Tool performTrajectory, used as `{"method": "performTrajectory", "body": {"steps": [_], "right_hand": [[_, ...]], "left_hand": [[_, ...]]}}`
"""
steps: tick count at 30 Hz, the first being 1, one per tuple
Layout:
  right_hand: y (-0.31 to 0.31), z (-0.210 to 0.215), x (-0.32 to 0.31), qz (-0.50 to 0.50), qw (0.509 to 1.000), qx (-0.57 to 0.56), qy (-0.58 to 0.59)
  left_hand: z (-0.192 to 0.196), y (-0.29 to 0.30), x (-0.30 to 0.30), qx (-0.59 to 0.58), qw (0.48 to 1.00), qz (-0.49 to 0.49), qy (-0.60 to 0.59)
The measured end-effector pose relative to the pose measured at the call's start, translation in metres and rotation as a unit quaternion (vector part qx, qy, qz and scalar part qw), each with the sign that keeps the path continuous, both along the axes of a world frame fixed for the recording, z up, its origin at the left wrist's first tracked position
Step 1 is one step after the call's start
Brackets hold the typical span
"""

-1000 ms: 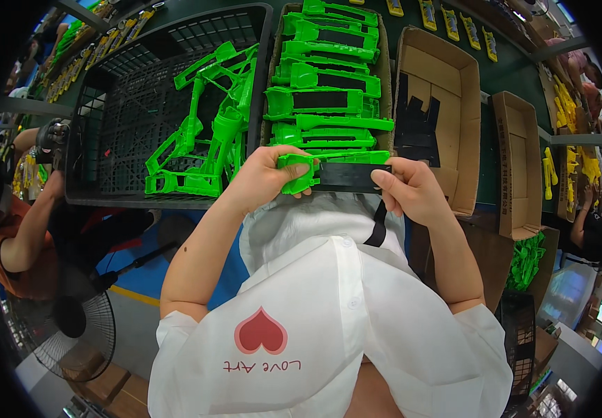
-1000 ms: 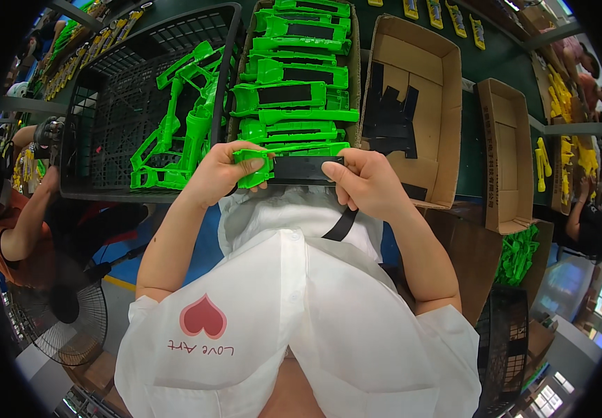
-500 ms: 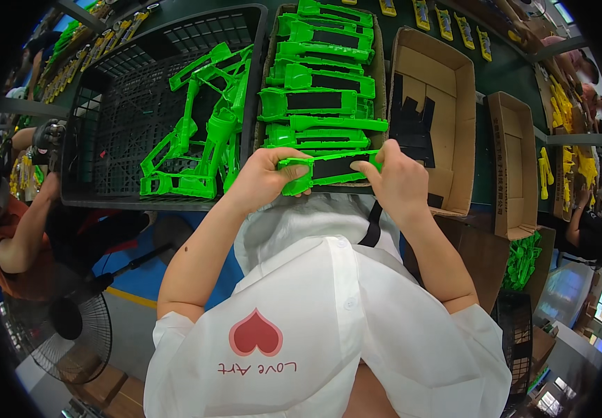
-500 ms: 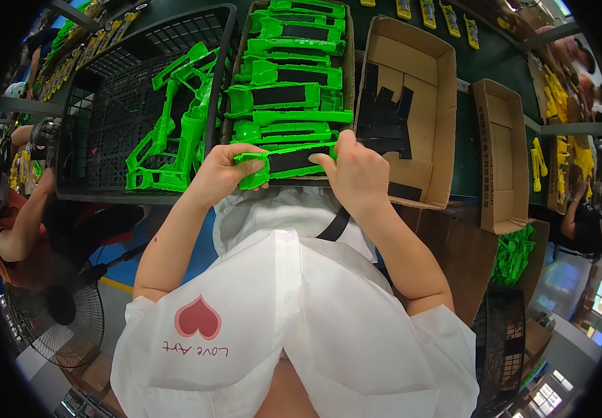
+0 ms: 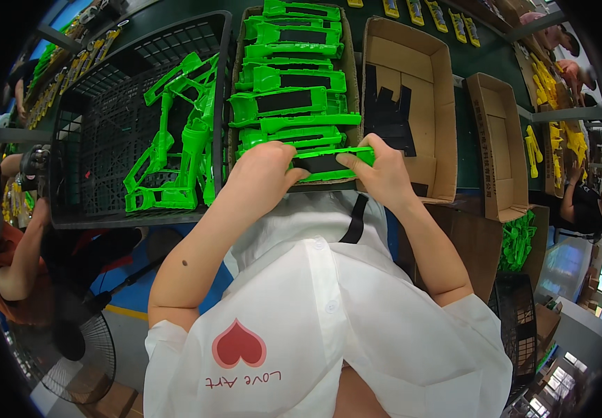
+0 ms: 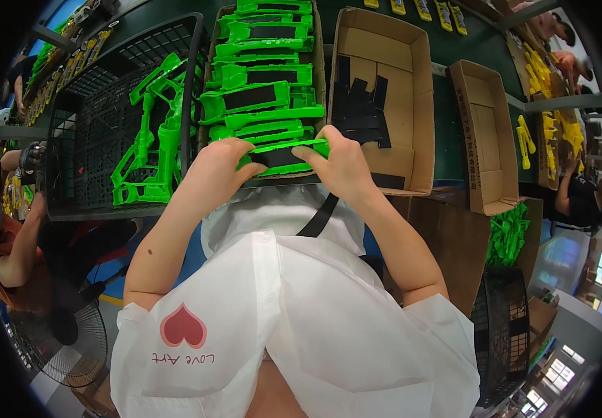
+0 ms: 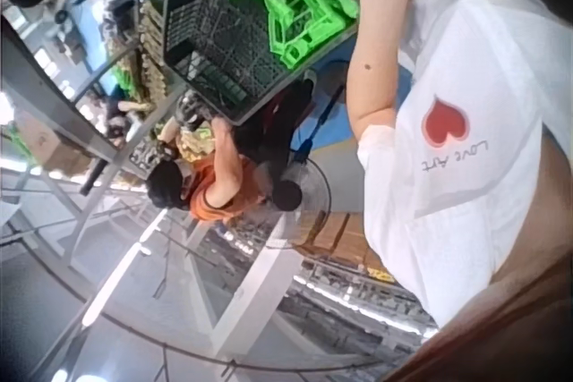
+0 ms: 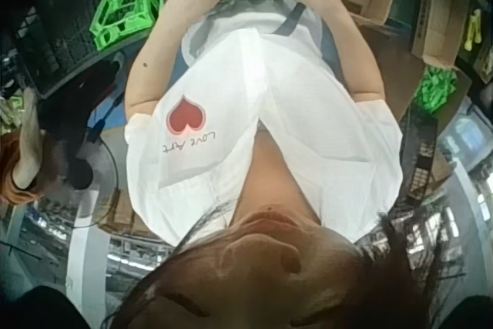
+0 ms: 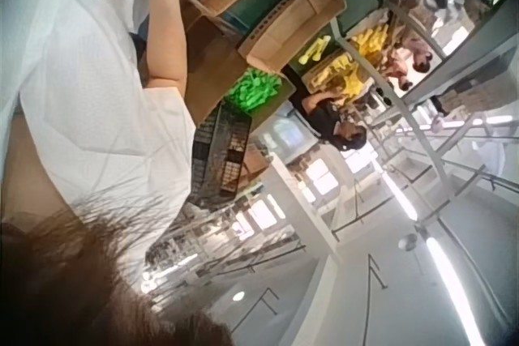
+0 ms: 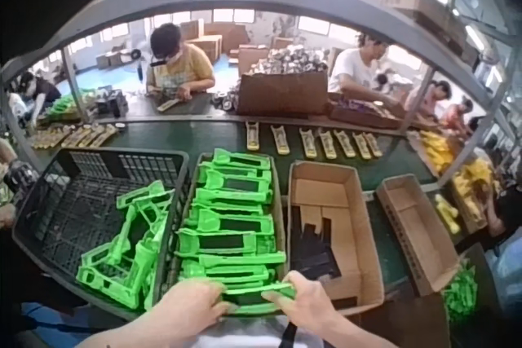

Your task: The person assembles flashlight bodies by taking plastic casings from a crate, inserting black panels into each casing by hand, and stacking the assembled casings into a box.

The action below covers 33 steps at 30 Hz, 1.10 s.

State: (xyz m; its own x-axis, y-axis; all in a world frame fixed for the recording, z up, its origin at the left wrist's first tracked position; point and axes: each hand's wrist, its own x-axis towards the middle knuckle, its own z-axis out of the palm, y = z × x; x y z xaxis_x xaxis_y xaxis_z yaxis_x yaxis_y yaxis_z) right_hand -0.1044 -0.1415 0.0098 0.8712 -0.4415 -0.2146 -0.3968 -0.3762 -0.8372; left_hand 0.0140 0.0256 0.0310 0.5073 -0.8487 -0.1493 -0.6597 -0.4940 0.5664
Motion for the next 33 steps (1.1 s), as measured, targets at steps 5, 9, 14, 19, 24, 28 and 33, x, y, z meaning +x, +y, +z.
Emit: {"method": "performTrajectory", "body": {"steps": [5,9,14,19,24,28,33], "right_hand": [[0.005,0.004,-0.007,0.017,0.997,0.070,-0.020],[0.002,-0.012,-0.014,0.047,0.990,0.005,-0.131],[-0.005,-0.016,-0.016,-0.029,0.988,0.113,-0.103],[-0.028,-0.021,-0.027,-0.084,0.995,-0.049,-0.017],[-0.066,-0.050,-0.042,-0.138,0.968,-0.207,0.040],[-0.091,-0.069,-0.045,-0.132,0.931,-0.326,0.094],[-0.110,-0.070,-0.027,-0.096,0.924,-0.320,0.185]], "left_hand": [[-0.004,-0.028,-0.013,-0.016,0.998,-0.026,0.046],[-0.015,-0.041,-0.009,-0.069,0.997,-0.038,-0.006],[-0.011,-0.083,0.068,-0.189,0.924,-0.101,-0.316],[-0.051,-0.101,0.132,0.101,0.939,-0.027,-0.329],[-0.061,-0.107,0.130,0.142,0.958,-0.029,-0.249],[-0.028,-0.091,0.082,-0.004,0.969,-0.032,-0.245],[-0.027,-0.016,0.008,0.098,0.938,-0.242,-0.227]]}}
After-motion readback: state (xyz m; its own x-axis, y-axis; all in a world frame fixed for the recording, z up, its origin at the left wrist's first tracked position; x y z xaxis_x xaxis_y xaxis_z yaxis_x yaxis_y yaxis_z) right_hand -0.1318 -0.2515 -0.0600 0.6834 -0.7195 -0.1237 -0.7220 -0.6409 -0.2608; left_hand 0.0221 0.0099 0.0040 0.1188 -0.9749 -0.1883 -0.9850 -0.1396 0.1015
